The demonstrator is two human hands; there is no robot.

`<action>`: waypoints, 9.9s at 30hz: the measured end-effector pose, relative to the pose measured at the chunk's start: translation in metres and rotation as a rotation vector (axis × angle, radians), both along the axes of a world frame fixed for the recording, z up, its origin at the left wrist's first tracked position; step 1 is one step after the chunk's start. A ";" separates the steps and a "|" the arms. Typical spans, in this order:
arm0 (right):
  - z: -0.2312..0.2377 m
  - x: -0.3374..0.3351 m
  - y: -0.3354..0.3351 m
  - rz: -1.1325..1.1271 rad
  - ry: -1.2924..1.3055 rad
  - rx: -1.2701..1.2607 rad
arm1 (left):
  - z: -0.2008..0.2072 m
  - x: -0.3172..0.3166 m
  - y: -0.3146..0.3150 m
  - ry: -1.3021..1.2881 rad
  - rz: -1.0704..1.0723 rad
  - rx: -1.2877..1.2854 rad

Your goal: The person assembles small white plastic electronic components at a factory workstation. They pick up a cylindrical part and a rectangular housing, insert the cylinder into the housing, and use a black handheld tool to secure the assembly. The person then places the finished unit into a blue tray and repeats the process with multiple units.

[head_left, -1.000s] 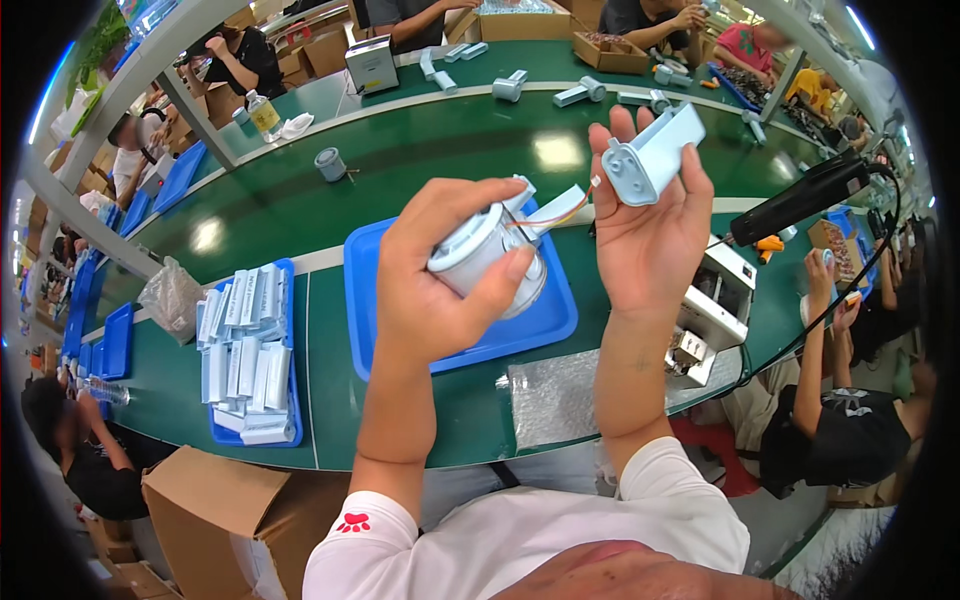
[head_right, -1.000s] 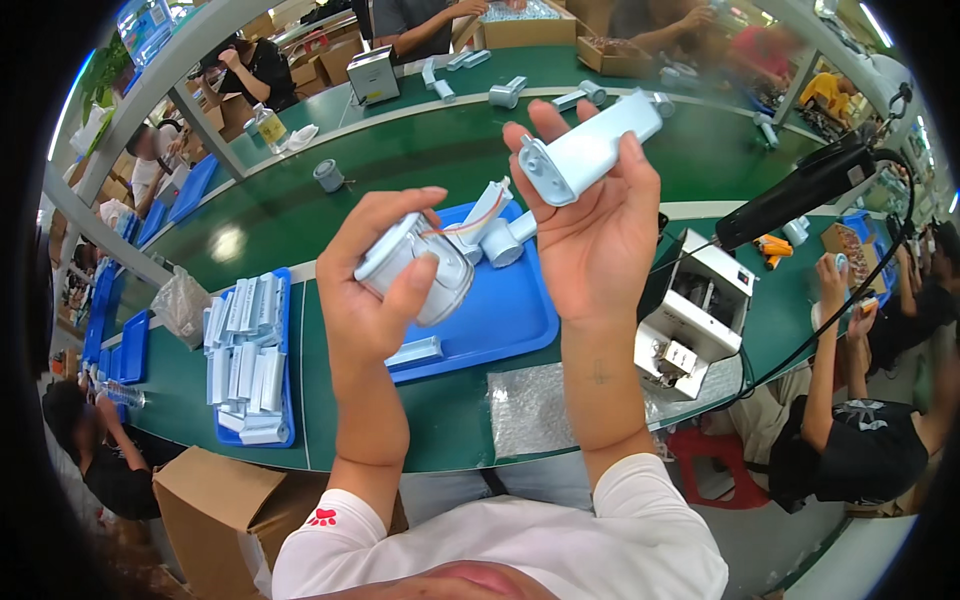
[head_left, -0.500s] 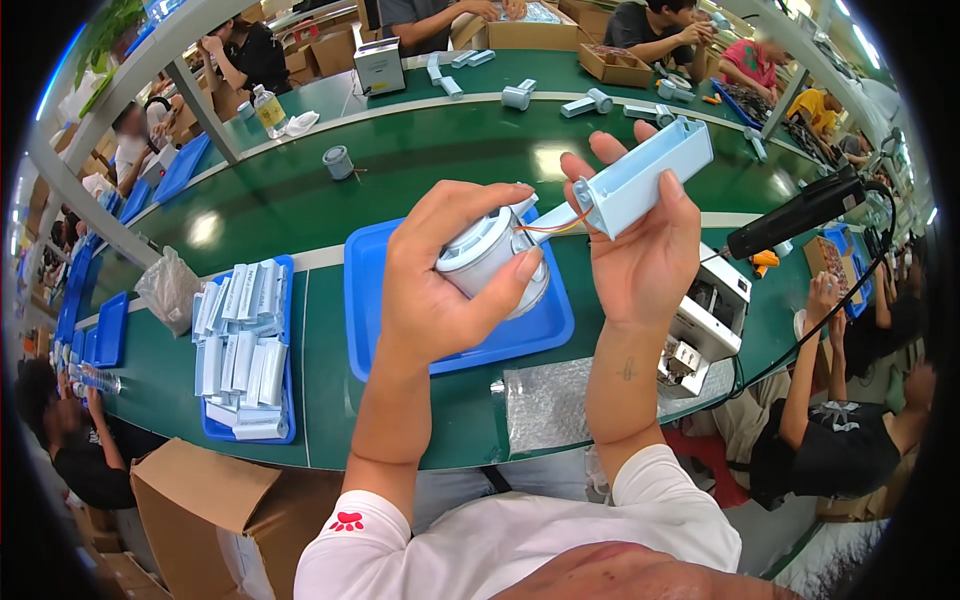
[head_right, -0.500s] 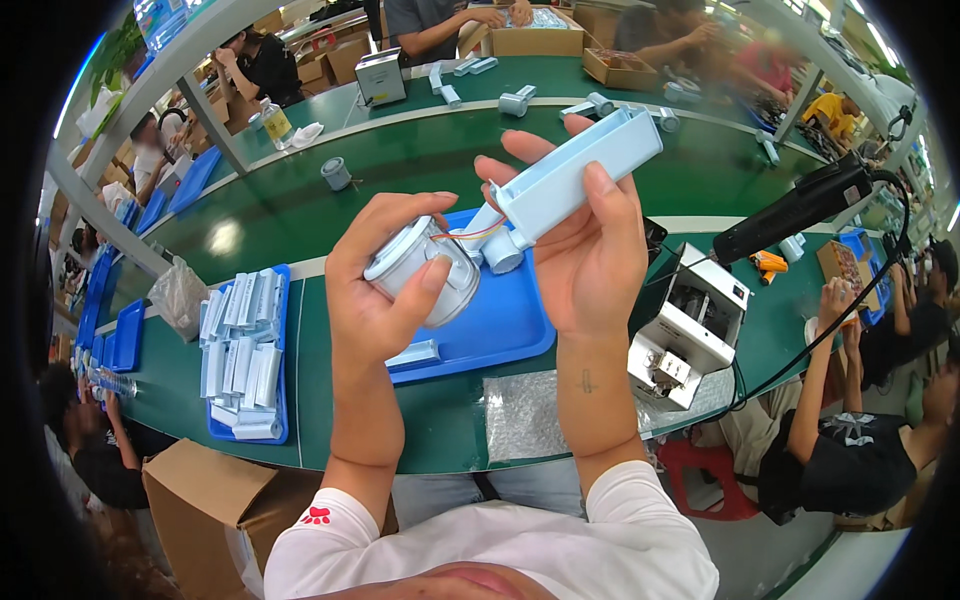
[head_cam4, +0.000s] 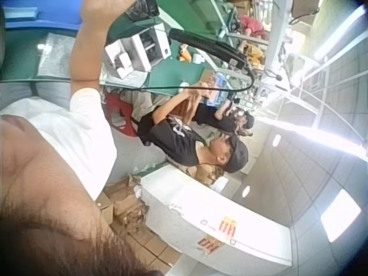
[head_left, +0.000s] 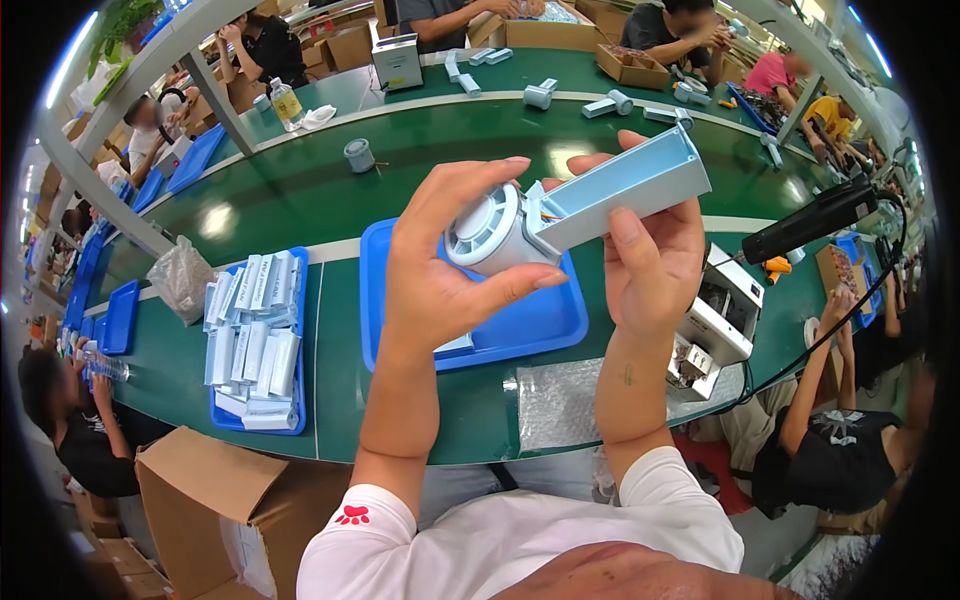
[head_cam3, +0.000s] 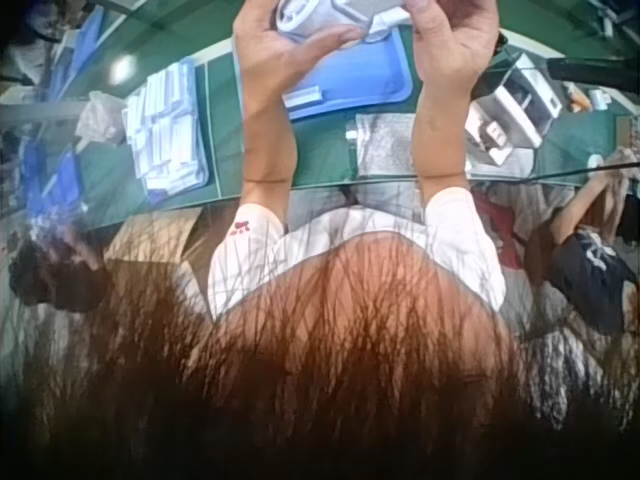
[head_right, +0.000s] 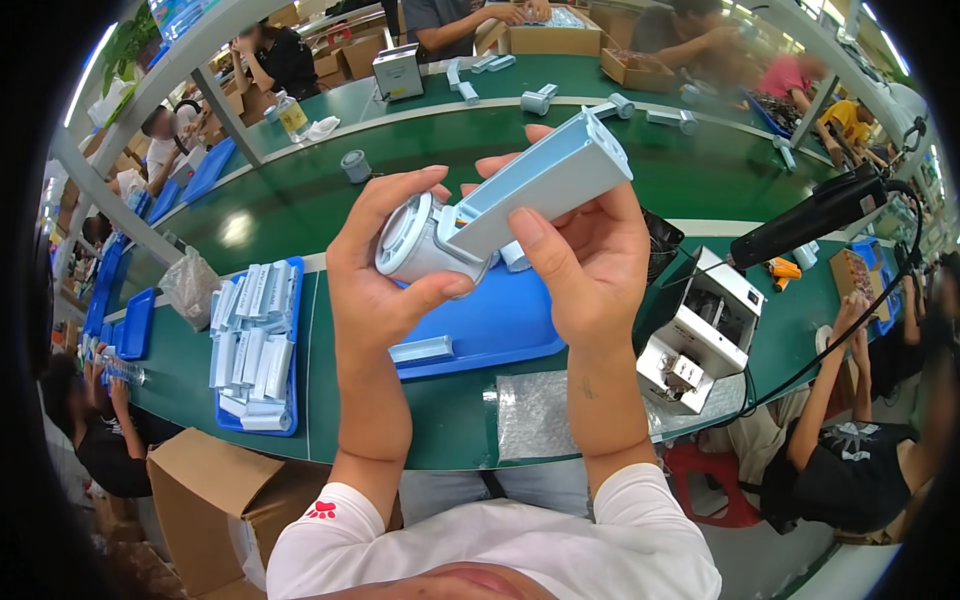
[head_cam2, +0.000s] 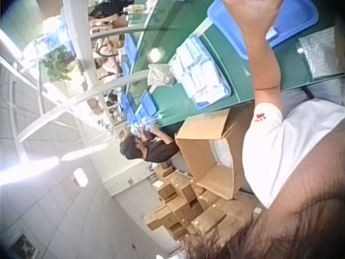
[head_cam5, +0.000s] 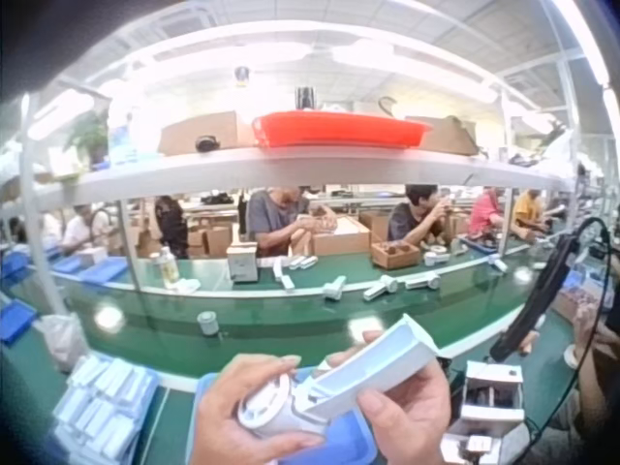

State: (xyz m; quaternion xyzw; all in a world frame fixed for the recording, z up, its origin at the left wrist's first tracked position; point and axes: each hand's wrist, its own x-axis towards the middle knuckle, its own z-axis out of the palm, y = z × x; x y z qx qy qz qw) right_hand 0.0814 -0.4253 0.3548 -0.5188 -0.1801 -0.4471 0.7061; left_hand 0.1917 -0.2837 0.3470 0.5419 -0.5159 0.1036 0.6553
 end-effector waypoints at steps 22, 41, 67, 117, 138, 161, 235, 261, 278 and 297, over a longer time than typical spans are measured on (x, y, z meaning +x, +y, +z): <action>-0.004 0.000 0.009 -0.206 -0.061 -0.146 | -0.003 0.006 0.000 -0.073 0.026 0.040; -0.018 0.015 0.021 -0.360 -0.154 -0.271 | -0.002 0.000 -0.012 -0.248 0.290 -0.004; -0.016 0.022 0.002 -0.321 0.130 -0.363 | -0.011 0.036 0.015 -0.150 0.136 0.209; -0.020 -0.003 0.021 -0.102 0.220 -1.143 | -0.170 0.372 -0.062 -0.324 0.780 1.050; -0.145 0.099 0.052 0.401 0.886 -1.618 | 0.008 0.044 0.021 0.197 0.048 -0.302; -0.006 0.000 -0.025 0.206 0.241 -0.322 | -0.001 0.003 0.009 0.141 0.081 -0.174; -0.011 0.012 0.000 -0.533 -0.022 -0.480 | -0.004 0.006 -0.008 -0.120 0.076 0.024; -0.024 0.024 0.016 -0.705 -0.090 -0.507 | -0.010 0.007 -0.023 -0.369 0.342 -0.090; -0.018 0.017 0.007 -0.374 0.098 -0.319 | -0.003 0.023 0.007 -0.084 0.161 0.123; -0.017 0.012 -0.021 -0.430 0.592 -0.673 | -0.018 -0.098 0.059 0.072 -0.461 -0.340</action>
